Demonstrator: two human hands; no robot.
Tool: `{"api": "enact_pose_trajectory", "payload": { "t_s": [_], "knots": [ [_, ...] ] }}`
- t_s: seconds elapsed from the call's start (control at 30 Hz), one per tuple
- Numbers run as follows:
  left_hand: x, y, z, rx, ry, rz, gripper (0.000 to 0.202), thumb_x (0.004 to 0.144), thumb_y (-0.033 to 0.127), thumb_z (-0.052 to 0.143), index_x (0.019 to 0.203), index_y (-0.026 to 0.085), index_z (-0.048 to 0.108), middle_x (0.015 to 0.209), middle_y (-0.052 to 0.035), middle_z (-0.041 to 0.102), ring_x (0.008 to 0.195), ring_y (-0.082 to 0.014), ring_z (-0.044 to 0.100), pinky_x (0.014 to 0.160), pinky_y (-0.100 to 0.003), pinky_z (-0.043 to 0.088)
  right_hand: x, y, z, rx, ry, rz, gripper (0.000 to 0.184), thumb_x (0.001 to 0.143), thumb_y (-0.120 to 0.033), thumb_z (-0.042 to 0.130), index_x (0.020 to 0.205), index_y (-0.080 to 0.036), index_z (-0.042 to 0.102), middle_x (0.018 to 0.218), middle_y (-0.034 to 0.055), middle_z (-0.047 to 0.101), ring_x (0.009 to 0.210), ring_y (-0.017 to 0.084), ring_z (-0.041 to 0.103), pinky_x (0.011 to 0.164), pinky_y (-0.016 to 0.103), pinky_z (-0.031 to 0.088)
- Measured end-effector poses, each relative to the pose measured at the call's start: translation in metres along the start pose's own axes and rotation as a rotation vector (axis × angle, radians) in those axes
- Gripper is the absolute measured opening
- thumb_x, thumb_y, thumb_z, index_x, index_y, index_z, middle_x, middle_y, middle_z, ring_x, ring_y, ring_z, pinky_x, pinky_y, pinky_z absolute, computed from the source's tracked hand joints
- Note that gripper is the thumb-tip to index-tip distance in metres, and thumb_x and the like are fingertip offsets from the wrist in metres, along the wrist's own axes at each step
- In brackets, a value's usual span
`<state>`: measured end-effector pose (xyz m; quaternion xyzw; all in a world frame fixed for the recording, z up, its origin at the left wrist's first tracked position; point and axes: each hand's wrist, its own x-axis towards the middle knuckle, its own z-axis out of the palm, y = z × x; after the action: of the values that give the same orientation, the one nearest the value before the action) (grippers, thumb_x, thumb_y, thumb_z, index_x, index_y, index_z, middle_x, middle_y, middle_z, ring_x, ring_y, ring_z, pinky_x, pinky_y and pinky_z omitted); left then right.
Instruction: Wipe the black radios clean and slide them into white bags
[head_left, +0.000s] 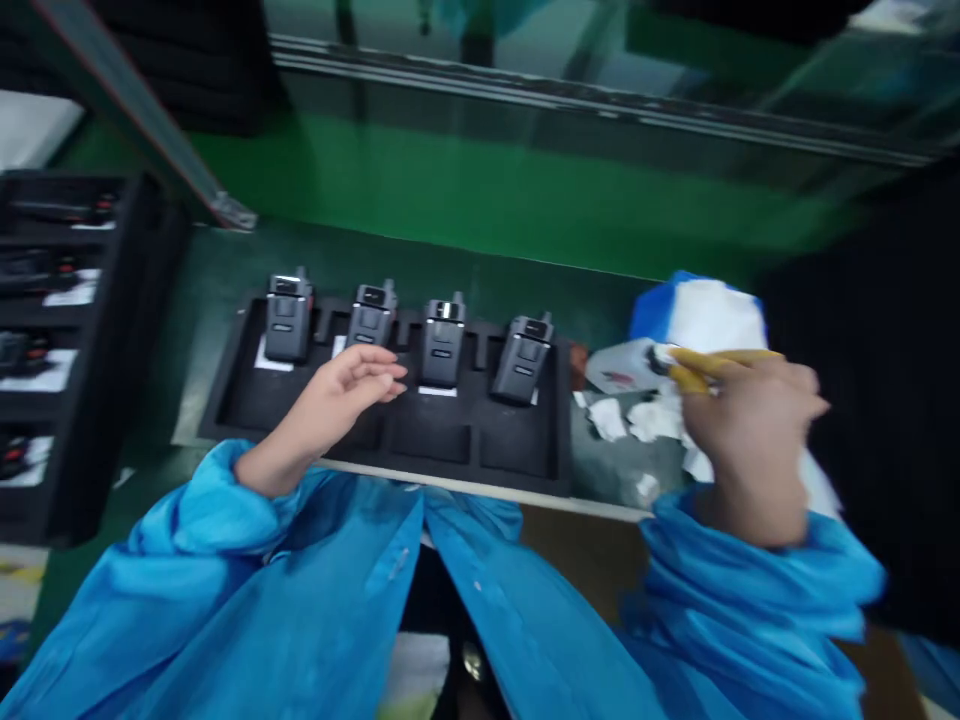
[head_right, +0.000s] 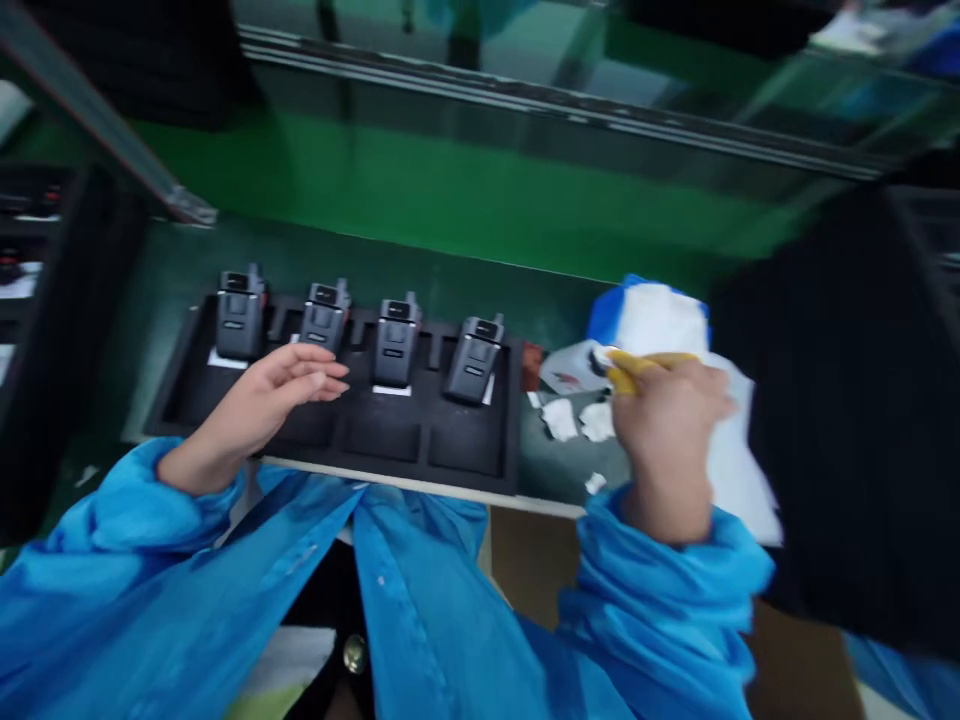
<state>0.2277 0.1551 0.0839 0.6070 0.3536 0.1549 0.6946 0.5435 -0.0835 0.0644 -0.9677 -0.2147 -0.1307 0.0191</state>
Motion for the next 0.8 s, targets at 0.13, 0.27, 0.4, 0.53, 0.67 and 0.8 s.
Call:
{"api": "enact_pose_trajectory", "payload": {
  "t_s": [0.13, 0.27, 0.4, 0.53, 0.67, 0.8],
  "knots": [
    [0.018, -0.002, -0.042, 0.447, 0.389, 0.254, 0.026, 0.077, 0.031, 0.062, 0.099, 0.018, 0.059, 0.104, -0.0089, 0.066, 0.099, -0.0254, 0.064, 0.094, -0.045, 0.049, 0.019, 0.014, 0.008, 0.026, -0.111, -0.111, 0.007, 0.053, -0.021, 0.050, 0.046, -0.020, 0.051, 0.059, 0.0073, 0.045, 0.059, 0.015, 0.025, 0.061, 0.032, 0.015],
    [0.038, -0.009, -0.070, 0.962, 0.690, 0.203, 0.055, 0.074, 0.025, 0.066, 0.126, 0.014, 0.053, 0.123, -0.0191, 0.055, 0.123, -0.0400, 0.048, 0.105, -0.058, 0.034, 0.027, 0.008, 0.009, 0.162, -0.088, 0.026, 0.031, 0.049, -0.022, 0.051, 0.032, -0.018, 0.025, 0.046, 0.0044, 0.026, 0.055, 0.012, 0.019, 0.064, 0.035, 0.012],
    [0.061, -0.018, -0.081, 0.931, 0.694, 0.110, 0.094, 0.063, 0.031, 0.081, 0.143, 0.009, 0.036, 0.124, -0.0252, 0.053, 0.123, -0.0477, 0.046, 0.101, -0.063, 0.033, 0.032, -0.022, -0.001, 0.153, 0.081, 0.339, 0.046, 0.049, -0.028, 0.053, 0.021, -0.015, 0.018, 0.041, 0.0102, 0.024, 0.060, 0.019, 0.038, 0.065, 0.041, 0.005],
    [0.073, -0.018, -0.094, 0.761, 0.631, 0.121, 0.101, 0.049, 0.027, 0.088, 0.136, 0.009, 0.041, 0.107, -0.0191, 0.062, 0.119, -0.0454, 0.051, 0.103, -0.058, 0.035, 0.026, -0.054, -0.012, 0.284, 0.178, 0.296, 0.049, 0.047, -0.032, 0.058, 0.019, -0.017, 0.020, 0.042, 0.0131, 0.034, 0.064, 0.025, 0.048, 0.064, 0.040, 0.006],
    [0.054, -0.010, -0.096, 0.761, 0.608, 0.158, 0.083, 0.054, 0.017, 0.079, 0.129, 0.009, 0.045, 0.114, -0.0195, 0.060, 0.120, -0.0430, 0.050, 0.105, -0.056, 0.035, -0.003, -0.084, -0.020, 0.566, 0.345, -0.168, 0.025, 0.053, -0.039, 0.066, 0.035, -0.024, 0.056, 0.053, 0.0125, 0.056, 0.063, 0.023, 0.050, 0.061, 0.040, 0.024],
    [0.007, -0.008, -0.074, 0.669, 0.538, 0.333, 0.073, 0.055, 0.009, 0.067, 0.124, 0.019, 0.047, 0.122, -0.0103, 0.058, 0.117, -0.0312, 0.054, 0.104, -0.043, 0.041, -0.045, -0.128, -0.043, 0.785, 0.311, -0.627, 0.017, 0.077, -0.033, 0.066, 0.089, -0.029, 0.078, 0.077, 0.0077, 0.070, 0.071, 0.020, 0.059, 0.063, 0.036, 0.042]
  ]
}}
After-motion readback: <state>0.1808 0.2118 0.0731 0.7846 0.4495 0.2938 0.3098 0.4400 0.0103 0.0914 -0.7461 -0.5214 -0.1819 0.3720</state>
